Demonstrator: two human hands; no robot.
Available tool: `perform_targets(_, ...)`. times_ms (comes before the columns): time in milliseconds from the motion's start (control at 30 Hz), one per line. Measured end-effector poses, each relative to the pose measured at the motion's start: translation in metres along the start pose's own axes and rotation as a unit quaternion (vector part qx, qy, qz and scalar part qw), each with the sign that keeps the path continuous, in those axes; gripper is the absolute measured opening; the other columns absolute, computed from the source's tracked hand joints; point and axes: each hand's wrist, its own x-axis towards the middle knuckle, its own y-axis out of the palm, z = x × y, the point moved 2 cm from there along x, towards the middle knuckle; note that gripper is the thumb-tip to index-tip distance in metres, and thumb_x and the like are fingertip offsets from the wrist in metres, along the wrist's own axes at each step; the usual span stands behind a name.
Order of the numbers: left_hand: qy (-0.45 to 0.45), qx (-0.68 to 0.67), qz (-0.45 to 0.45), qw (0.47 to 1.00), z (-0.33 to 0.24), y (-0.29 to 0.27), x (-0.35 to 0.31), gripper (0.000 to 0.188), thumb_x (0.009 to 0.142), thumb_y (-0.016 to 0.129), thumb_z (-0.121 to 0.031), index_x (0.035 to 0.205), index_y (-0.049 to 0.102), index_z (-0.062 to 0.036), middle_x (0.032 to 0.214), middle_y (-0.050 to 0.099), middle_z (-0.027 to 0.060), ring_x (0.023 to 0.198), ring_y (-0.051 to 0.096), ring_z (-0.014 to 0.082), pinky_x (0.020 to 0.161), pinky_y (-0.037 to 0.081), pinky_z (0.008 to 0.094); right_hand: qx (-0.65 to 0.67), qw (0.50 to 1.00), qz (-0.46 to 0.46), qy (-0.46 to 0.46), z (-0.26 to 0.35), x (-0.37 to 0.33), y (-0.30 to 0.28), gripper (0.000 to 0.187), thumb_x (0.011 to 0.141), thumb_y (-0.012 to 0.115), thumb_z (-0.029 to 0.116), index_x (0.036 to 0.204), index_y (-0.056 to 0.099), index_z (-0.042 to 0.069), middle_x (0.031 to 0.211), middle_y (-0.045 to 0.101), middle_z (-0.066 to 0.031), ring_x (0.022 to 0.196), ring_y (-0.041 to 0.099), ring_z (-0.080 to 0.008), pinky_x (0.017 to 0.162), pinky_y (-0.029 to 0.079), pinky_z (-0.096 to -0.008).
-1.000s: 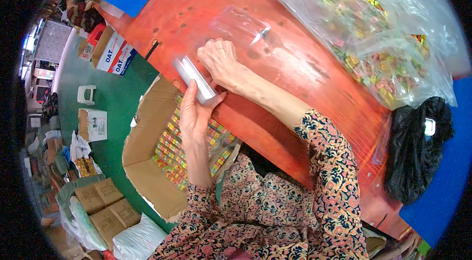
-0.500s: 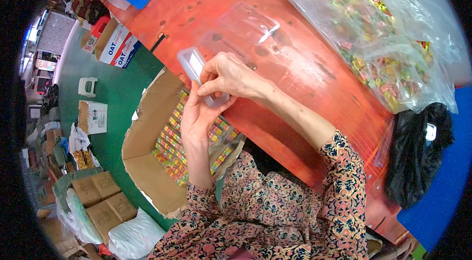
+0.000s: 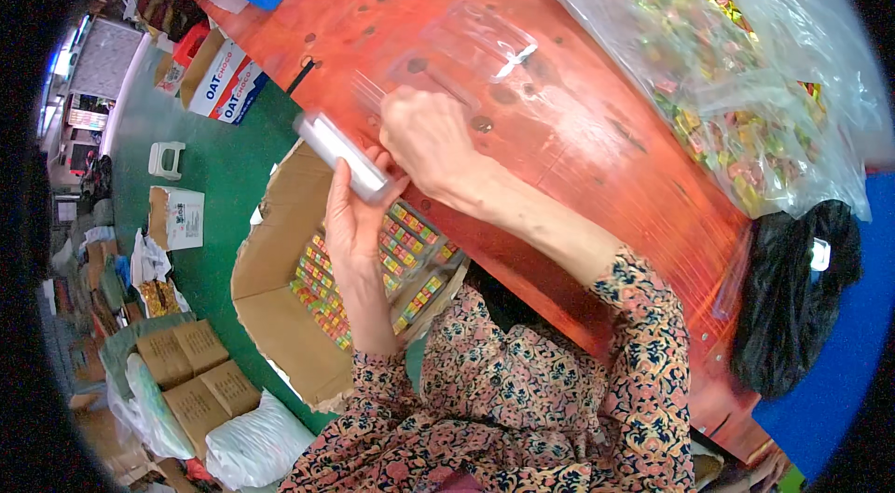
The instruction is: Packaging small colorful items into plastic trays and placing them into a cardboard box.
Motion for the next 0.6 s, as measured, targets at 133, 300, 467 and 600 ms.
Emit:
perform_targets(133, 0.018, 0.004, -0.026, 0.999, -0.001, 0.002, -0.009, 0.041, 0.088, 0.06, -0.028, 0.121, 0.047, -0.006, 0.111, 0.058, 0.0126, 0.099, 0.059, 0.0249, 0.078, 0.052, 0.0513, -0.182, 0.981, 0.045, -0.057, -0.009, -0.003, 0.033, 0.01, 0.071, 0.056, 0.007, 0.069, 0.058, -0.003, 0.071, 0.059, -0.018, 0.064, 0.063, -0.0318, 0.05, 0.05, -0.0401)
perform_targets(300, 0.02, 0.014, -0.031, 0.999, 0.002, 0.002, -0.014, 0.043, 0.089, 0.059, -0.031, 0.122, 0.047, -0.0061, 0.113, 0.057, 0.0122, 0.103, 0.057, 0.0257, 0.079, 0.052, 0.0514, -0.138, 0.985, 0.075, -0.07, -0.013, -0.009, 0.02, 0.017, 0.076, 0.057, 0.011, 0.073, 0.058, -0.005, 0.073, 0.057, -0.0192, 0.067, 0.062, -0.0342, 0.052, 0.05, -0.0403)
perform_targets(467, 0.007, -0.031, 0.011, 0.999, 0.006, 0.006, -0.016, 0.037, 0.089, 0.059, -0.026, 0.118, 0.049, -0.0044, 0.113, 0.057, 0.0124, 0.105, 0.055, 0.0231, 0.087, 0.048, 0.0462, 0.037, 0.996, 0.075, -0.035, 0.005, -0.016, 0.0, 0.023, 0.078, 0.062, 0.017, 0.08, 0.059, -0.006, 0.075, 0.059, -0.0206, 0.068, 0.061, -0.0329, 0.055, 0.048, -0.0388)
perform_targets(600, -0.084, -0.13, 0.077, 0.985, 0.006, 0.014, -0.023, 0.033, 0.09, 0.058, -0.023, 0.113, 0.05, -0.0002, 0.111, 0.055, 0.0123, 0.106, 0.053, 0.0214, 0.094, 0.043, 0.0375, 0.209, 0.963, 0.172, 0.013, 0.021, -0.021, -0.002, 0.025, 0.076, 0.066, 0.018, 0.082, 0.061, -0.005, 0.073, 0.06, -0.0208, 0.066, 0.061, -0.0298, 0.059, 0.047, -0.0364)
